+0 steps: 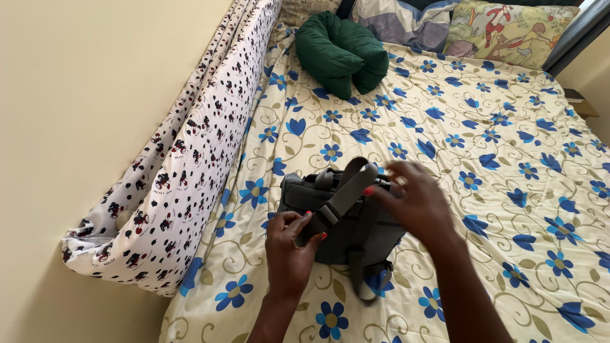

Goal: The person opens a gray backpack on a bed, unzips its compartments and adjusts the straps, then takes out two aerosol spray bottles. They carry the bottles to a closet shelf, place them among other toiletries, and handle a small item from the shelf.

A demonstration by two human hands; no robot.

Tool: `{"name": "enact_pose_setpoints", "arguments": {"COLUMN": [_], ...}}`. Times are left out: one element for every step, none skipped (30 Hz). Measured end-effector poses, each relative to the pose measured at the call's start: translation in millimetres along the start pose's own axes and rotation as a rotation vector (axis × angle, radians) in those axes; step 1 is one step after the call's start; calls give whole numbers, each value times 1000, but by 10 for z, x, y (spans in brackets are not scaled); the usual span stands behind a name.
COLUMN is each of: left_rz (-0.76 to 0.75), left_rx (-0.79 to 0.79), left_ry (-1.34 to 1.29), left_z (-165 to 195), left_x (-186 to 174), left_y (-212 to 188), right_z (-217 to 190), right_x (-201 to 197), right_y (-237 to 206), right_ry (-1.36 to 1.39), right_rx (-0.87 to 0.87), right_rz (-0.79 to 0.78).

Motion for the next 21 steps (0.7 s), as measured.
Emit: {"name": "enact_pose_setpoints", "arguments": {"left_rz": [-7,-13,-21,-34,-46,-57,-57,-55,-51,-62,-78,-99,-131,-157,-181,-219,-256,-293,-324,-353,-382], "left_rx": [3,7,10,18,27,35,5,-25,-56,-10,35,78,63,52,45,-53,-156,-262,-330,-397,-465], "left_ry": [5,10,13,8,4,2,-8,-18,-25,-1,24,48,41,33,25,-54,-134,-213,-368,-520,-673], "left_z": [9,21,35,51,63,73,62,50,33,49,59,68,38,-1,-46,-145,-241,-333,-396,-457,-512], "left_x": [7,16,27,36,37,33,22,5,-20,-47,-81,-118,-135,-143,-147,-128,-96,-52,11,70,123], "left_y": [-2,-1,-4,-5,-5,-6,-12,-22,-29,-20,-13,-21,-36,-32,-21,-30,-56,-101,-133,-162,-200], "right_z": [-168,-317,-433,-492,-546,-572,-548,-525,-507,-505,-502,-502,-499,-511,-536,-567,-595,-619,-636,-650,-661], "right_x": [39,72,99,169,259,333,387,444,501,521,529,544,564,572,576,573,567,572,581,592,610], "right_y": [-99,-220,-359,-440,-507,-569,-549,-524,-496,-491,-492,-510,-516,-512,-502,-497,-495,-508,-512,-517,-528], "right_ry": [45,90,134,55,-25,-106,-105,-105,-104,-122,-138,-152,-159,-172,-184,-193,-204,-213,-227,-239,-249], "right_rx": [-226,-453,-678,-785,-891,-998,-955,-914,-875,-904,-930,-951,-941,-937,-934,-949,-963,-977,-968,-960,-950], "right_rz": [-59,-115,-171,-166,-162,-161,-212,-263,-317,-314,-312,-311,-343,-368,-390,-427,-470,-517,-560,-604,-650]}}
Point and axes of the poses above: each hand's wrist, its own y-axis towards the middle knuckle, its own x-axis out of the palm, z = x × y, the point moved 6 cm from there along y, towards the middle knuckle, and after that the axes turned 13 degrees about x, right-handed, at the moved point
